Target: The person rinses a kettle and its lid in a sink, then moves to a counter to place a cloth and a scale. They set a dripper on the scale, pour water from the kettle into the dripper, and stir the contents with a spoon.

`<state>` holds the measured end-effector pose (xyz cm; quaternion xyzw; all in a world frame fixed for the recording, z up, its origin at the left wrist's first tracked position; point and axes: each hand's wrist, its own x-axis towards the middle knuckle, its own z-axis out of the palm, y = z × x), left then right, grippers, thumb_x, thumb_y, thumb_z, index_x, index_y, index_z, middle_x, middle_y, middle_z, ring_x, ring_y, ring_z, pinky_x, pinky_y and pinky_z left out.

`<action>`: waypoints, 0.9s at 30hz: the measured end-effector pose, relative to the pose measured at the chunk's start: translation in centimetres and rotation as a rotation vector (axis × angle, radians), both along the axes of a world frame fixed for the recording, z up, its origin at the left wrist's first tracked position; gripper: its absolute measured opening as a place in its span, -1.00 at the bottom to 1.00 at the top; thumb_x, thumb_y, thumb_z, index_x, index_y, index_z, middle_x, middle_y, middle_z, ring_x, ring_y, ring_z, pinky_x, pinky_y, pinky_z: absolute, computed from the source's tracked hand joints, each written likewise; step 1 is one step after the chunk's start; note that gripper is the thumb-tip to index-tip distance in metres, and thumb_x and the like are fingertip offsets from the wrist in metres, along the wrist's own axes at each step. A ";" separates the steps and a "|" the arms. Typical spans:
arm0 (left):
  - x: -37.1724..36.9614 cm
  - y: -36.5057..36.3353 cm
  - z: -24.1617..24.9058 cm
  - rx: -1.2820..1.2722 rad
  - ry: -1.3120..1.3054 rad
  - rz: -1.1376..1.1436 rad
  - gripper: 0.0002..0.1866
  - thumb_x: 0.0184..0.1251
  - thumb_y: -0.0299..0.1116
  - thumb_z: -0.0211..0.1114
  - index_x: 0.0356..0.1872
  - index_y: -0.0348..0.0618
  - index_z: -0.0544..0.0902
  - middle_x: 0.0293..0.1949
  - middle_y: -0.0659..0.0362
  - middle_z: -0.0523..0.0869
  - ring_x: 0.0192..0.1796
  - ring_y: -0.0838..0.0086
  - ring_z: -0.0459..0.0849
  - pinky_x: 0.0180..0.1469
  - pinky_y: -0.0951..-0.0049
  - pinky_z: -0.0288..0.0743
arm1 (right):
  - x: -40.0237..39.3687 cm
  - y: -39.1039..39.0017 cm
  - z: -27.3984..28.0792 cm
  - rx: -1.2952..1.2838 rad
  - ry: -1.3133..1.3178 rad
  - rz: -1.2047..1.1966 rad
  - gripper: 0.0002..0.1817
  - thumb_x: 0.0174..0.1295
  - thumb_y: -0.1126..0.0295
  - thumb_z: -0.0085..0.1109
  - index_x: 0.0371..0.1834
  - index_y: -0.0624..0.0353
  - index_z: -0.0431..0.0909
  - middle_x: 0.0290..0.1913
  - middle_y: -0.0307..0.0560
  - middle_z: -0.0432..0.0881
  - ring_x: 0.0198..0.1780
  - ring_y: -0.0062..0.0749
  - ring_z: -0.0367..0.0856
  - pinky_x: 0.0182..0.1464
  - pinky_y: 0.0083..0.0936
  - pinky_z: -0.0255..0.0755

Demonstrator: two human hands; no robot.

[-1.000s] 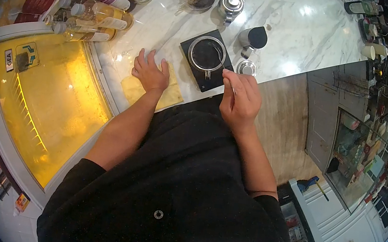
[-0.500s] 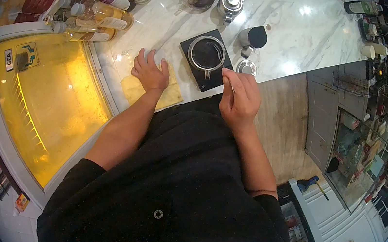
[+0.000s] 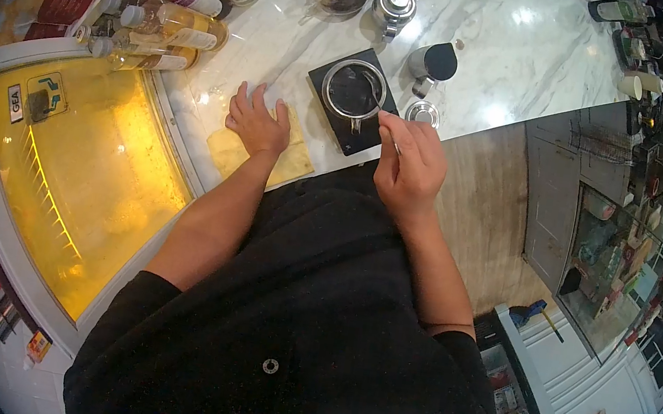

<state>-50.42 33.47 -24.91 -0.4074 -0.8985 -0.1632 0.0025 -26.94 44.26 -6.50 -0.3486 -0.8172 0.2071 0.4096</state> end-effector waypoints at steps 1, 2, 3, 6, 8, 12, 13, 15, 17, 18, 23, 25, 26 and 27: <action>0.0 0.0 0.0 -0.001 0.000 0.002 -0.44 0.39 -0.06 0.43 0.37 0.04 0.62 0.58 -0.04 0.40 0.59 -0.05 0.28 0.53 -0.20 0.09 | 0.2 0.0 0.0 -0.009 -0.011 -0.014 -0.73 0.30 0.72 0.42 0.05 0.30 0.74 -0.18 0.04 0.82 -0.24 -0.06 0.75 -0.19 -0.28 0.56; 0.0 0.0 0.0 0.000 0.000 0.003 -0.44 0.39 -0.06 0.43 0.37 0.04 0.62 0.58 -0.04 0.40 0.59 -0.05 0.28 0.53 -0.20 0.09 | 0.3 -0.1 0.0 -0.008 -0.011 -0.014 -0.73 0.30 0.72 0.42 0.05 0.30 0.74 -0.18 0.04 0.82 -0.24 -0.06 0.75 -0.19 -0.28 0.56; 0.0 0.0 0.1 -0.008 -0.003 0.003 -0.44 0.39 -0.06 0.43 0.37 0.04 0.62 0.58 -0.04 0.40 0.59 -0.05 0.28 0.53 -0.20 0.09 | 0.4 -0.2 0.0 0.000 -0.008 -0.018 -0.73 0.30 0.72 0.42 0.05 0.30 0.74 -0.18 0.04 0.82 -0.24 -0.06 0.75 -0.19 -0.28 0.56; 0.0 0.0 0.1 -0.007 -0.004 0.003 -0.44 0.40 -0.07 0.43 0.37 0.05 0.63 0.58 -0.04 0.40 0.59 -0.05 0.28 0.53 -0.20 0.09 | 0.3 -0.3 0.0 0.006 0.004 -0.006 -0.74 0.31 0.71 0.42 0.04 0.30 0.73 -0.18 0.03 0.82 -0.23 -0.06 0.75 -0.19 -0.28 0.56; 0.0 0.0 0.1 0.001 -0.002 0.003 -0.45 0.40 -0.07 0.43 0.37 0.05 0.63 0.58 -0.04 0.41 0.59 -0.05 0.28 0.53 -0.20 0.09 | 0.1 -0.3 0.1 0.004 0.013 0.010 -0.74 0.31 0.71 0.42 0.03 0.30 0.73 -0.18 0.03 0.82 -0.23 -0.06 0.75 -0.19 -0.29 0.56; 0.0 0.0 0.0 0.001 0.009 0.003 -0.44 0.39 -0.06 0.43 0.37 0.05 0.63 0.58 -0.03 0.41 0.59 -0.04 0.28 0.53 -0.20 0.09 | -0.3 0.0 -0.1 -0.001 0.005 0.015 -0.75 0.31 0.70 0.42 0.03 0.29 0.73 -0.18 0.02 0.83 -0.24 -0.06 0.75 -0.20 -0.29 0.55; 0.0 0.0 0.0 0.002 0.009 0.003 -0.44 0.40 -0.06 0.43 0.37 0.05 0.63 0.58 -0.03 0.41 0.59 -0.04 0.28 0.53 -0.20 0.09 | -0.3 0.0 -0.1 -0.004 0.001 0.012 -0.75 0.32 0.70 0.42 0.03 0.29 0.73 -0.18 0.02 0.83 -0.24 -0.06 0.75 -0.20 -0.30 0.55; 0.0 0.0 0.1 -0.005 0.004 0.006 -0.44 0.40 -0.06 0.43 0.37 0.05 0.62 0.58 -0.03 0.41 0.59 -0.04 0.28 0.53 -0.20 0.09 | -0.2 0.0 0.0 -0.010 -0.002 0.003 -0.75 0.32 0.70 0.42 0.03 0.29 0.73 -0.18 0.03 0.83 -0.24 -0.06 0.74 -0.20 -0.29 0.55; 0.1 0.0 0.1 -0.012 -0.003 0.009 -0.44 0.40 -0.05 0.42 0.38 0.05 0.62 0.58 -0.02 0.41 0.59 -0.04 0.28 0.53 -0.20 0.09 | 0.0 0.1 0.0 -0.016 -0.008 -0.006 -0.75 0.32 0.70 0.42 0.03 0.28 0.73 -0.18 0.03 0.83 -0.24 -0.05 0.74 -0.20 -0.29 0.55; 0.0 0.0 0.2 -0.008 -0.002 0.005 -0.44 0.40 -0.05 0.42 0.38 0.05 0.62 0.58 -0.02 0.41 0.59 -0.03 0.28 0.54 -0.20 0.09 | 0.1 0.2 -0.1 -0.006 0.006 -0.010 -0.75 0.33 0.70 0.42 0.03 0.28 0.73 -0.18 0.04 0.82 -0.25 -0.05 0.74 -0.20 -0.29 0.55; 0.0 0.0 0.0 -0.013 0.002 0.003 -0.44 0.41 -0.05 0.41 0.39 0.04 0.62 0.58 -0.02 0.40 0.59 -0.04 0.28 0.54 -0.20 0.09 | 0.4 0.0 0.0 -0.002 0.009 -0.011 -0.75 0.33 0.69 0.42 0.04 0.29 0.73 -0.18 0.05 0.82 -0.25 -0.04 0.74 -0.20 -0.28 0.55; 0.0 0.0 0.0 -0.017 -0.013 0.003 -0.43 0.41 -0.05 0.41 0.39 0.04 0.61 0.59 -0.02 0.40 0.60 -0.05 0.28 0.54 -0.21 0.08 | 0.2 -0.1 0.1 -0.012 0.014 0.011 -0.75 0.32 0.69 0.42 0.04 0.29 0.73 -0.18 0.04 0.82 -0.25 -0.04 0.74 -0.20 -0.27 0.54; 0.0 -0.1 0.0 -0.019 -0.013 0.003 -0.43 0.41 -0.05 0.41 0.39 0.04 0.61 0.59 -0.02 0.40 0.60 -0.05 0.28 0.54 -0.21 0.08 | 0.1 -0.1 0.0 -0.013 0.014 0.011 -0.75 0.32 0.69 0.42 0.04 0.29 0.73 -0.18 0.04 0.82 -0.25 -0.04 0.74 -0.20 -0.27 0.54; 0.0 -0.1 0.0 -0.014 -0.008 0.002 -0.43 0.41 -0.05 0.41 0.39 0.04 0.61 0.59 -0.02 0.39 0.59 -0.06 0.27 0.54 -0.21 0.08 | -0.1 0.0 0.0 -0.008 0.015 0.021 -0.75 0.32 0.69 0.42 0.04 0.29 0.73 -0.18 0.04 0.82 -0.26 -0.05 0.74 -0.21 -0.27 0.54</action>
